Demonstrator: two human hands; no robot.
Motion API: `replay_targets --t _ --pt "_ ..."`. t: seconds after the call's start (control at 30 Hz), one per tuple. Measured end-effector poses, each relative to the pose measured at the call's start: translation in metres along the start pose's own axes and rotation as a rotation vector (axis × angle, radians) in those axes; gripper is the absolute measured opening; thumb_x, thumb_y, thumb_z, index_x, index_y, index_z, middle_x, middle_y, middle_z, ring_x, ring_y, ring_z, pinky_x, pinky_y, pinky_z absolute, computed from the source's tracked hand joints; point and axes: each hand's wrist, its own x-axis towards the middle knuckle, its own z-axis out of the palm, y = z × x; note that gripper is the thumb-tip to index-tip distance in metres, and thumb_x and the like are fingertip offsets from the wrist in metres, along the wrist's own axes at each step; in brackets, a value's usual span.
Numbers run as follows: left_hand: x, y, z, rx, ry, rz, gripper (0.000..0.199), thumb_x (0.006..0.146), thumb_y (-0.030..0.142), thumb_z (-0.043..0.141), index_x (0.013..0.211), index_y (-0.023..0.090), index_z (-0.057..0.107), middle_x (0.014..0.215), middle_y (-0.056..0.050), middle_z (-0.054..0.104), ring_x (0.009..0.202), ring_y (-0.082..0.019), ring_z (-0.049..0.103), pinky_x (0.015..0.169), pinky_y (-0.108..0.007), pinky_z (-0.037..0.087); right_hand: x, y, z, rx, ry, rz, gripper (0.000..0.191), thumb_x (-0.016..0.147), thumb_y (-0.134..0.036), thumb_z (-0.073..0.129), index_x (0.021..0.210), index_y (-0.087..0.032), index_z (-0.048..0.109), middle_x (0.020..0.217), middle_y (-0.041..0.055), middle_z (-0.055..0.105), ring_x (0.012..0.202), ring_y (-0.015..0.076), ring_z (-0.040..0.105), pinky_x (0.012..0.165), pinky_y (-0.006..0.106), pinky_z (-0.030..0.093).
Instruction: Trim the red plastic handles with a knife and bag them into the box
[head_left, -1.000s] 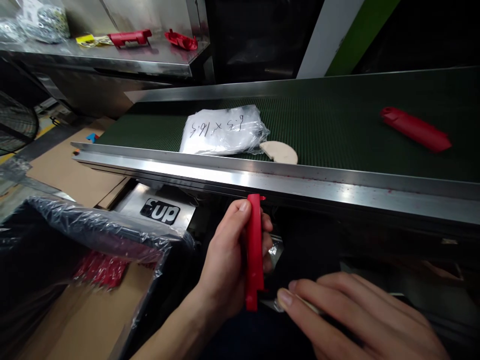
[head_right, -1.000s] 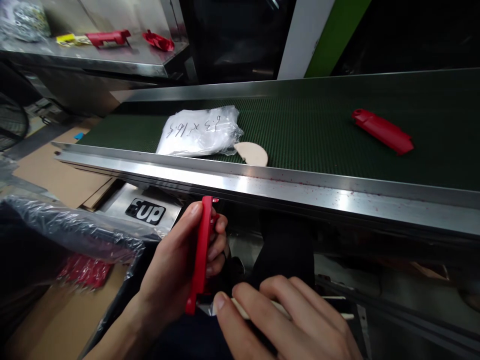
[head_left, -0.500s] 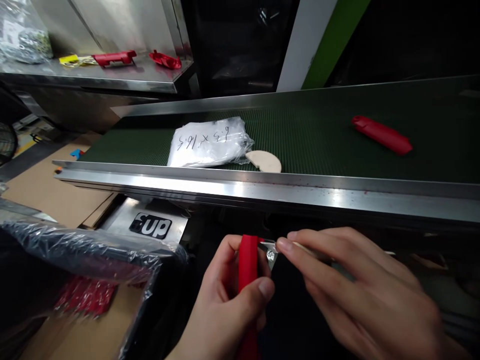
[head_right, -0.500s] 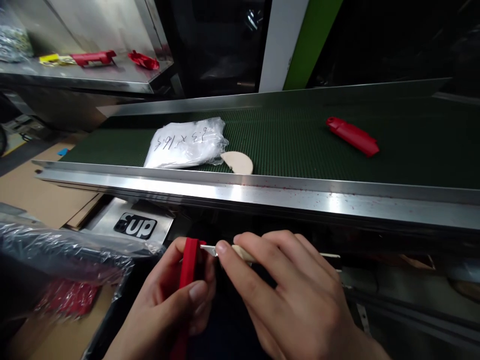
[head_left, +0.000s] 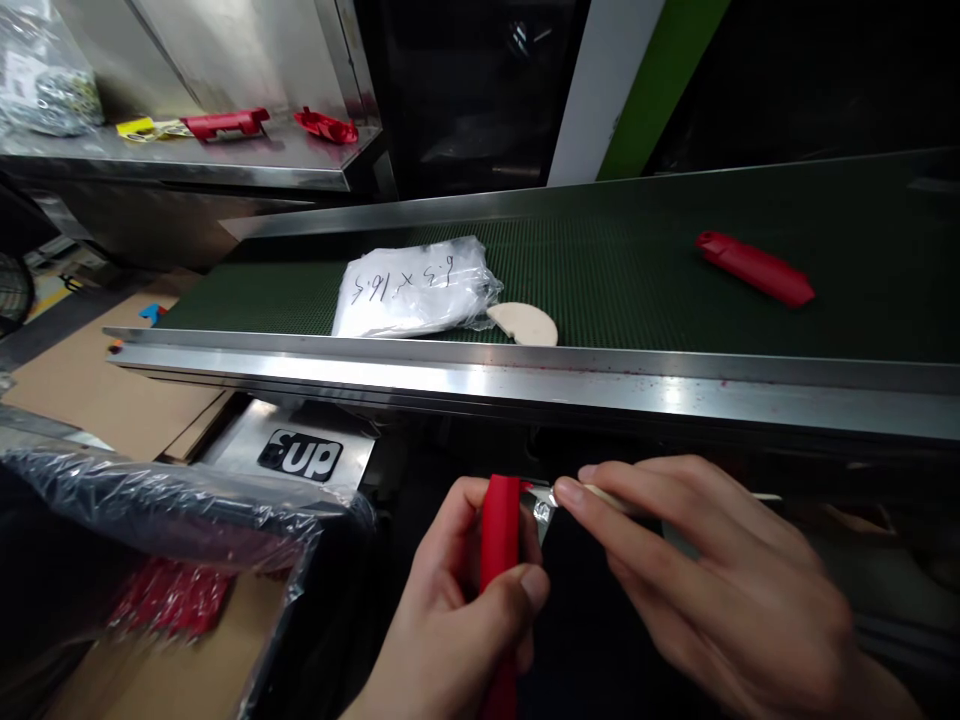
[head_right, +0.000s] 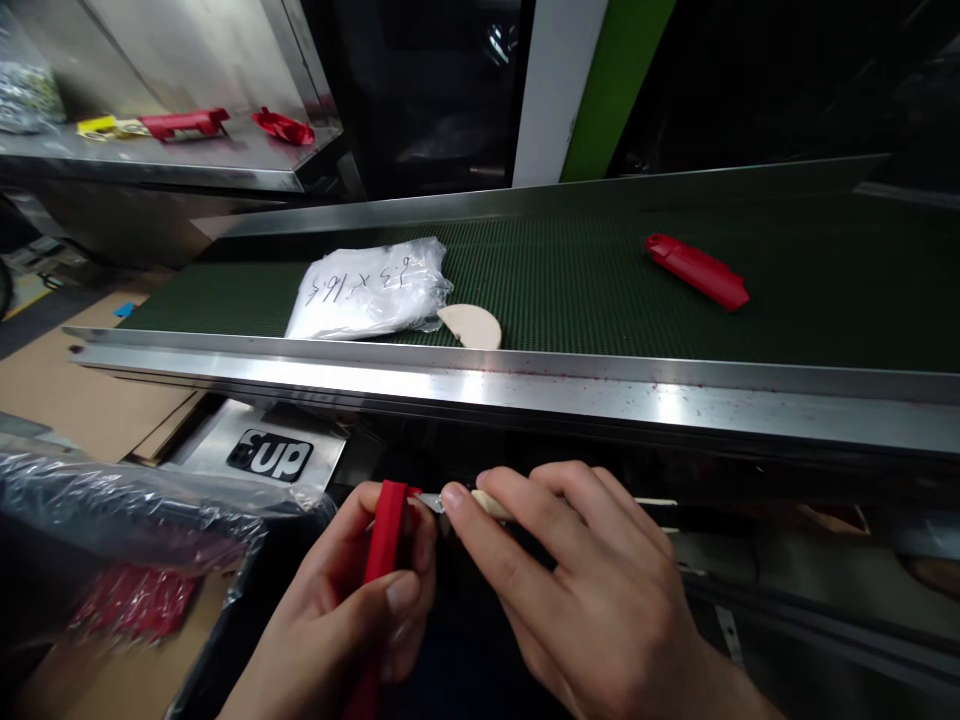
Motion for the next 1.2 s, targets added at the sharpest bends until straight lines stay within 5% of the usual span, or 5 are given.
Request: replay_targets --t 0.27,0.47,0.8,1.03,1.2 --pt "-0.002 -0.009 -0.007 -0.205 -0.23 -0.099 0.024 0.081 0.032 0.068 0.09 0.019 0.049 0.062 0.005 0.046 0.044 -0.003 0.035 0.041 -0.012 0.032 -0.005 0.007 -0.005 0.117 0.033 0.131 0.043 0.087 0.004 0.054 0.126 -0.012 0.062 0.113 0.011 0.061 0.099 0.0177 0.059 0.083 0.032 0.05" --pt "0.002 -0.004 -0.005 -0.344 -0.239 -0.098 0.016 0.084 0.026 0.061 0.095 0.02 0.051 0.086 0.001 0.05 0.052 -0.003 0.039 0.039 -0.01 0.032 -0.001 -0.006 -0.007 0.123 -0.029 0.059 0.035 0.088 -0.001 0.052 0.118 -0.013 0.066 0.108 0.0096 0.064 0.099 0.0161 0.059 0.08 0.026 0.052" --pt "0.002 -0.004 -0.004 -0.417 -0.285 -0.122 0.012 0.087 0.021 0.056 0.098 0.022 0.051 0.088 0.0 0.051 0.053 -0.003 0.042 0.042 -0.009 0.033 0.0 -0.006 -0.001 0.135 0.002 0.06 0.033 0.089 -0.001 0.05 0.114 -0.011 0.068 0.103 0.0097 0.066 0.094 0.0157 0.06 0.077 0.026 0.053" --pt "0.006 -0.029 -0.007 -0.533 -0.547 -0.023 0.02 0.076 0.023 0.072 0.09 0.016 0.058 0.076 -0.005 0.062 0.057 -0.007 0.05 0.053 -0.013 0.039 -0.01 0.006 0.006 0.165 0.102 0.211 0.044 0.087 0.004 0.053 0.126 -0.015 0.061 0.115 0.01 0.061 0.101 0.0167 0.06 0.083 0.03 0.052" --pt "0.01 -0.032 -0.011 -0.687 -0.555 -0.059 0.029 0.089 0.037 0.048 0.104 0.015 0.059 0.081 -0.012 0.069 0.057 -0.013 0.059 0.056 -0.02 0.044 -0.005 0.004 -0.007 0.18 -0.016 0.052 0.036 0.088 -0.001 0.053 0.118 -0.016 0.065 0.11 0.0092 0.064 0.101 0.0174 0.06 0.079 0.027 0.055"
